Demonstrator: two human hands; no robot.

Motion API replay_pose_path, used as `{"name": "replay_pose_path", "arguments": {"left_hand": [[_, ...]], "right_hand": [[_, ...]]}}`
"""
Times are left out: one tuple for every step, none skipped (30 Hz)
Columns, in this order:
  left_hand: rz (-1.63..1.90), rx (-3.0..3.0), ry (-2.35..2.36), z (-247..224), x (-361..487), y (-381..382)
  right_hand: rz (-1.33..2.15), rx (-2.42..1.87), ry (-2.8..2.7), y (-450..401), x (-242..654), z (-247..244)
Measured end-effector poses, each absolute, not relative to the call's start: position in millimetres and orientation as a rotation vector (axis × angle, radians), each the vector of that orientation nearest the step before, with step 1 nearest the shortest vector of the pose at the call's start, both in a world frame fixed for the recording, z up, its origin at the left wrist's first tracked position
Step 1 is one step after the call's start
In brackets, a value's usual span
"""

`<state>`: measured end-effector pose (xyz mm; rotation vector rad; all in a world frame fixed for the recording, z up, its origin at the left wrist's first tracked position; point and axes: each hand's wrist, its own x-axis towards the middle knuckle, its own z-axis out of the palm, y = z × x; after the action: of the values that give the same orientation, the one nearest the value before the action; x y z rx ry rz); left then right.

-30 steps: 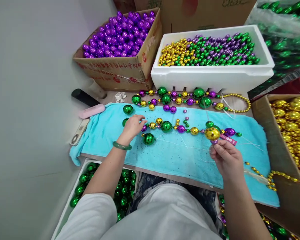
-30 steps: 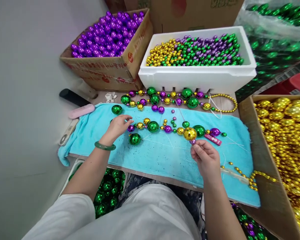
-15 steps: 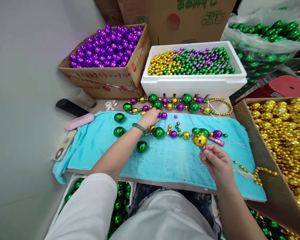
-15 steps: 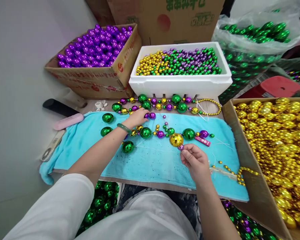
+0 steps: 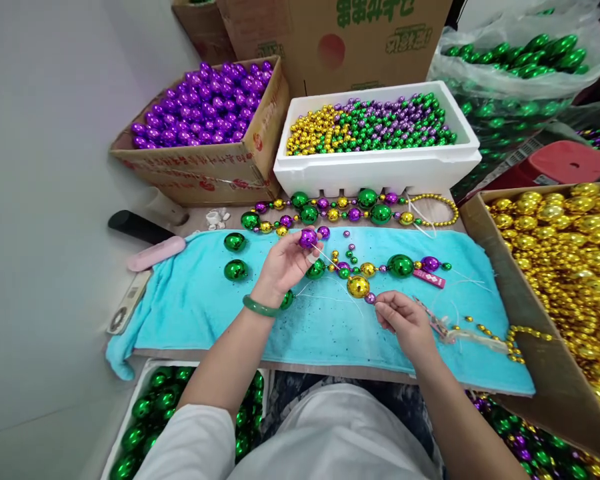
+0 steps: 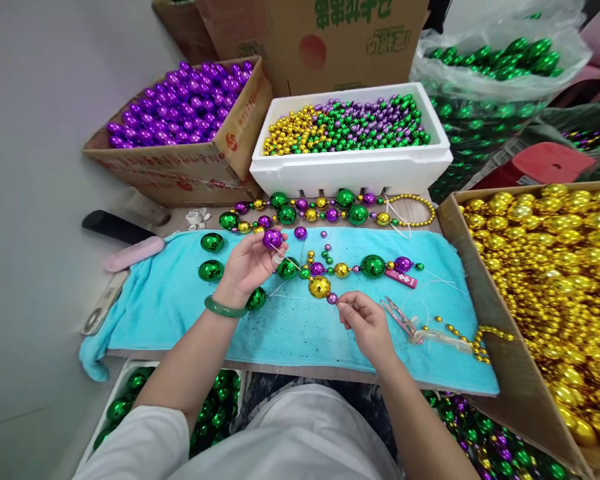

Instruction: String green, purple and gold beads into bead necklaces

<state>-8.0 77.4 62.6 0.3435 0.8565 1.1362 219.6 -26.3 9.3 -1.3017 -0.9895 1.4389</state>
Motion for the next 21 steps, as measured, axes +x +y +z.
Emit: {"name": "replay_pose_path", "arguments": {"left_hand": [[1.142,0.327,0.852,62,-7,75],[1.148,0.324,0.849,61,-6,73],[1.151,0.330,0.849,60,-5,72],[1.153,0.341,0.852,59,-5,71],[1.154,0.357,0.857,57,-5,70],[1.155,0.379,0.864,56,-5,69],[1.154,0.406,0.871,55,-5,68],[1.154,0.439,0.877,55,-6,67],[1.154,0.474,0.881,55,-6,67],[1.154,0.508,0.885,54,-7,66],[1.155,0.536,0.887,54,-7,66],[1.156,0.553,0.890,55,-7,65],[1.158,0.560,0.892,55,-8,65],[1.161,0.558,0.895,55,-8,65],[1.164,0.550,0.899,55,-8,65],[1.169,0.539,0.902,54,-8,65],[1.173,0.529,0.904,54,-8,65],[1.177,0.521,0.904,54,-8,65],[1.178,0.515,0.901,54,-8,65],[1.180,0.510,0.896,53,-8,65],[1.181,0.503,0.889,53,-8,65]], "right_hand": [[1.443,-1.312,-0.994,-27,219,10],[1.445,-1.322,-0.995,-28,218,11],[1.444,-1.332,-0.994,-29,218,12],[1.441,-1.343,-0.993,-30,219,12],[1.438,-1.352,-0.992,-31,219,12],[1.434,-1.361,-0.994,-31,219,12],[1.430,-1.368,-0.999,-31,220,11],[1.426,-1.373,-1.004,-32,220,11],[1.422,-1.375,-1.009,-32,220,11],[1.419,-1.375,-1.013,-32,220,11],[1.416,-1.374,-1.018,-32,220,12],[1.414,-1.373,-1.020,-32,220,12],[1.414,-1.372,-1.021,-33,220,12],[1.415,-1.371,-1.020,-33,220,12],[1.416,-1.371,-1.017,-33,221,13],[1.417,-1.371,-1.012,-33,221,13],[1.419,-1.372,-1.006,-34,221,13],[1.420,-1.373,-1.001,-34,221,12],[1.421,-1.375,-0.999,-34,221,12],[1.421,-1.376,-0.999,-34,222,12],[1.421,-1.376,-1.001,-34,222,11]]}}
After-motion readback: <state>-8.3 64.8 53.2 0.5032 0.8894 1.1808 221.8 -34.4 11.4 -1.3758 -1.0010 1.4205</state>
